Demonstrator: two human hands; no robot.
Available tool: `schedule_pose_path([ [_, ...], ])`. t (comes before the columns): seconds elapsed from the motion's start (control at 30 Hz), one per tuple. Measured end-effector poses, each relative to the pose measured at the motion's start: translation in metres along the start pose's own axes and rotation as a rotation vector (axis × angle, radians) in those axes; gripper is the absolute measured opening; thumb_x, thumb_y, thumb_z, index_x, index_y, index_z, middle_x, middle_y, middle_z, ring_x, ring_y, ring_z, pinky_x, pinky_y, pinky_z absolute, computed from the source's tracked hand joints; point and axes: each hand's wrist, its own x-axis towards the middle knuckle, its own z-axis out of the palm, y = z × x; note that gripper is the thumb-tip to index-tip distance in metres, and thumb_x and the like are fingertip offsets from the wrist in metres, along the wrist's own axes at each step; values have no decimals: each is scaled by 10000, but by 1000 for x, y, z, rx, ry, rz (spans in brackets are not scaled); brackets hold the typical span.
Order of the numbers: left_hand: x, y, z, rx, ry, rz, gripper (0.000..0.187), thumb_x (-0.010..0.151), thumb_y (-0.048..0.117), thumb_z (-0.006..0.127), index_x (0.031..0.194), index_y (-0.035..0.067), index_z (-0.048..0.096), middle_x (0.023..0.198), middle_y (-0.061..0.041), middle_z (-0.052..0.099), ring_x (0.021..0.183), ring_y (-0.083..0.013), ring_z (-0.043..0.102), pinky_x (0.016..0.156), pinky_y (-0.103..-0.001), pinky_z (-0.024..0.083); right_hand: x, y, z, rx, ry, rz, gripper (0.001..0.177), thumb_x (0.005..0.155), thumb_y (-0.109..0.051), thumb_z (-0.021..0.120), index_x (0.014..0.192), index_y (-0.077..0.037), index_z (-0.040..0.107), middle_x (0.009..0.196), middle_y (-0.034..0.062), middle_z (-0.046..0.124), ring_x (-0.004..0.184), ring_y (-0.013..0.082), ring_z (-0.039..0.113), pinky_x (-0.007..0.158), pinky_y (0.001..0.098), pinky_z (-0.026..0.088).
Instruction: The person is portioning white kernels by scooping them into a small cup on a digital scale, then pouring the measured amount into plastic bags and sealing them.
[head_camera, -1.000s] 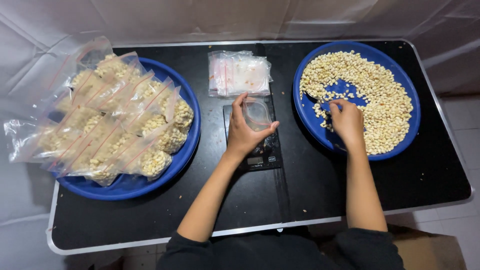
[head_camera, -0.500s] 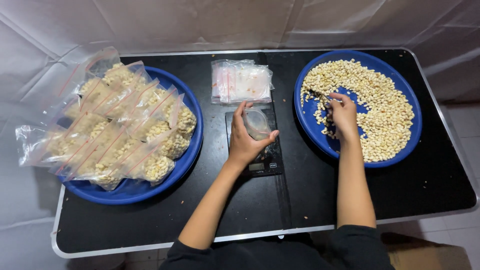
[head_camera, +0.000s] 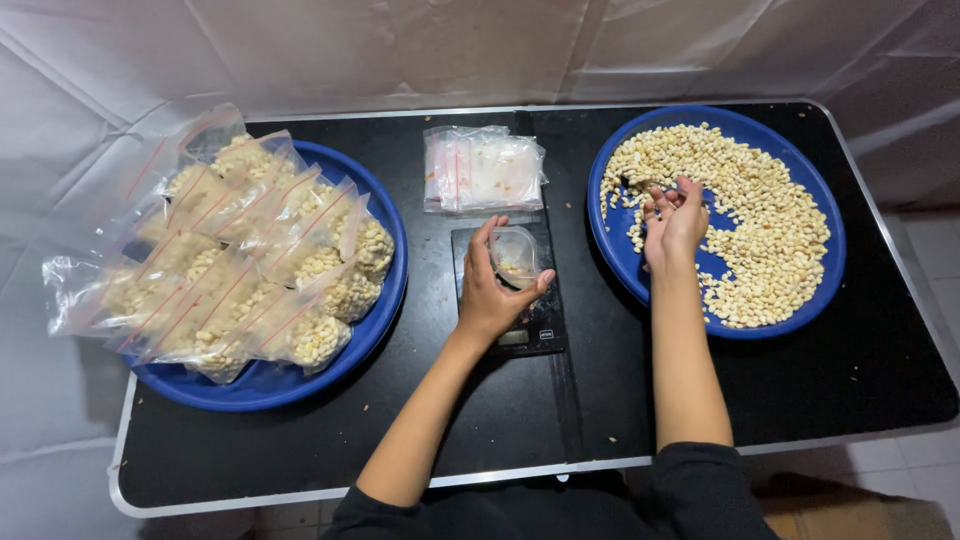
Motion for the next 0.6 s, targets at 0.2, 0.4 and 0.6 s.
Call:
schedule_pose_path([
  [0.2,0,1,-2,-26,8,9,963,724,397,913,1443,10,403,1367,-159,591,1218,-414,598,1074,-527,442,-12,-5,-6,36,47,30,409,1041,-357,437,1226,-28,595,877,55,491,869,270,753,668,316,600],
  [0.4,-1,3,2,-51,30,1,964,717,376,928,1412,9,370,1353,-156,602,1246,-388,597,1083,-498,441,-26,-18,-16,74,76,24,409,1050,-357,401,1211,-47,615,867,50,492,859,258,741,653,302,586],
  [0.6,2,6,6,-78,43,-1,942,710,378,938,1383,2,398,1326,-181,611,1245,-410,591,1080,-514,438,-43,-30,-30,14,91,-71,439,1036,-435,433,1150,-85,672,819,25,506,743,200,715,621,271,538],
])
